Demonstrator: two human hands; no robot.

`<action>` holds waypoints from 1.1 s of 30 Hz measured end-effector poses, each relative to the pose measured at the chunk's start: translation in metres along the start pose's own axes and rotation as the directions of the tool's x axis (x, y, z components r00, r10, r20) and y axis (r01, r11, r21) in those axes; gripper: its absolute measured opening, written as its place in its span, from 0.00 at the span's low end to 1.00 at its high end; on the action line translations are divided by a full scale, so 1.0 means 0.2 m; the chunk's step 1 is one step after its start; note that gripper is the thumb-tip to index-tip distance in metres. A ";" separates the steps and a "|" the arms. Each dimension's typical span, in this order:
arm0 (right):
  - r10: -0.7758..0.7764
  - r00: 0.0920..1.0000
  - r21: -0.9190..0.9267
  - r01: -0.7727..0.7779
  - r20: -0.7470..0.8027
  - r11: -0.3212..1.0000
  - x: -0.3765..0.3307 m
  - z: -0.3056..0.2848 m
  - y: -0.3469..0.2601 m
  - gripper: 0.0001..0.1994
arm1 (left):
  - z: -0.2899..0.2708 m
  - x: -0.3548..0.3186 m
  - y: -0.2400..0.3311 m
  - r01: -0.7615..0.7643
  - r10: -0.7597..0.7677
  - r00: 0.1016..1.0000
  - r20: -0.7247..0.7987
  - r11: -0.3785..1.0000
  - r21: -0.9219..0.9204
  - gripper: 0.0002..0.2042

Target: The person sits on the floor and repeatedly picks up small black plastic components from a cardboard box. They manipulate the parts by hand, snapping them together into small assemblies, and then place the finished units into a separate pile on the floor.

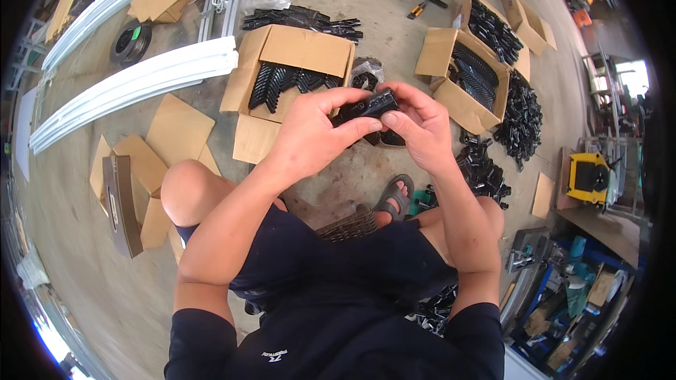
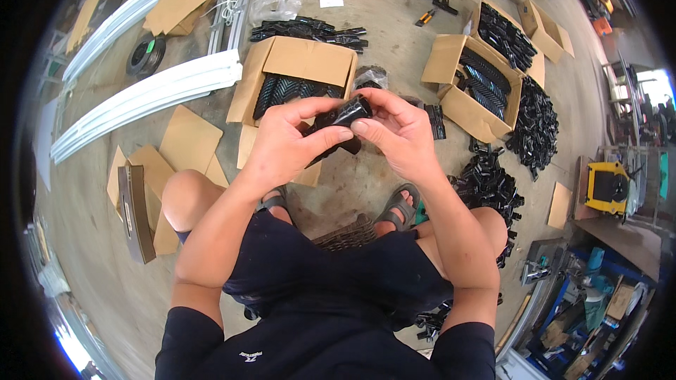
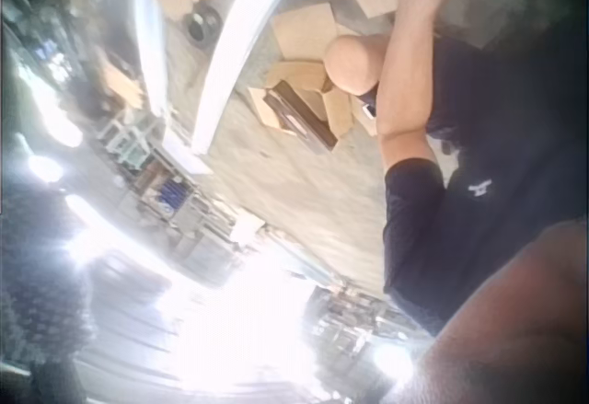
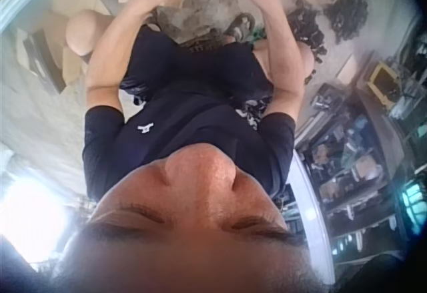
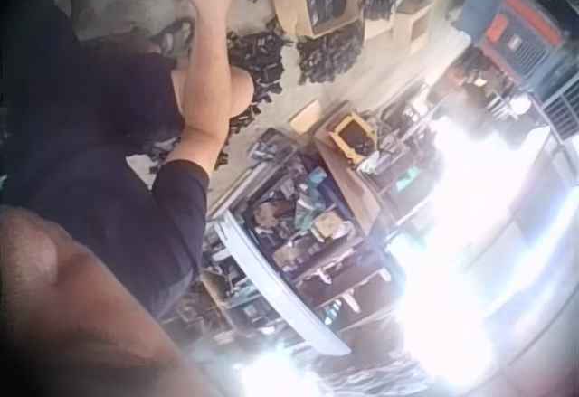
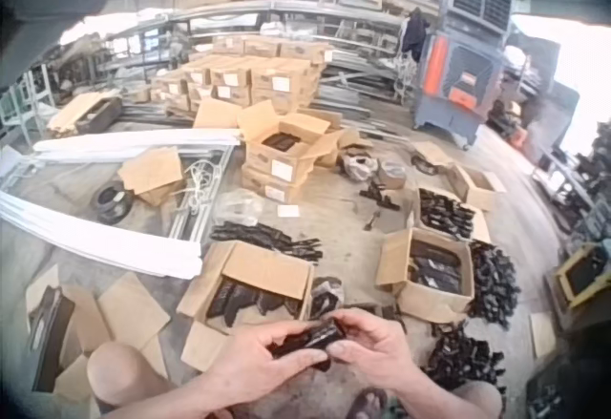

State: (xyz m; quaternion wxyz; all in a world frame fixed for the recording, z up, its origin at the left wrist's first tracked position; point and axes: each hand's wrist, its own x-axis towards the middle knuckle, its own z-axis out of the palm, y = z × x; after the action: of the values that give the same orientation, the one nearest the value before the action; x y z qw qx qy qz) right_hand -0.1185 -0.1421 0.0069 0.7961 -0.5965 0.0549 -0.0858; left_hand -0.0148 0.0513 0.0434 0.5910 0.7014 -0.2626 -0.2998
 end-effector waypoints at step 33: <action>0.020 0.991 -0.112 -0.035 -0.131 0.993 0.02 0.00 -0.07 0.18 | 0.05 0.06 -0.11 -0.104 0.091 0.994 -0.058 0.957 -0.271 0.11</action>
State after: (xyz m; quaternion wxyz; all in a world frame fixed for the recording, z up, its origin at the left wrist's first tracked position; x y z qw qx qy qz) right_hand -0.1159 -0.1466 0.0203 0.7566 -0.6333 0.1198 -0.1101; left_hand -0.0137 0.0391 0.0199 0.7018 0.6059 -0.2397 -0.2878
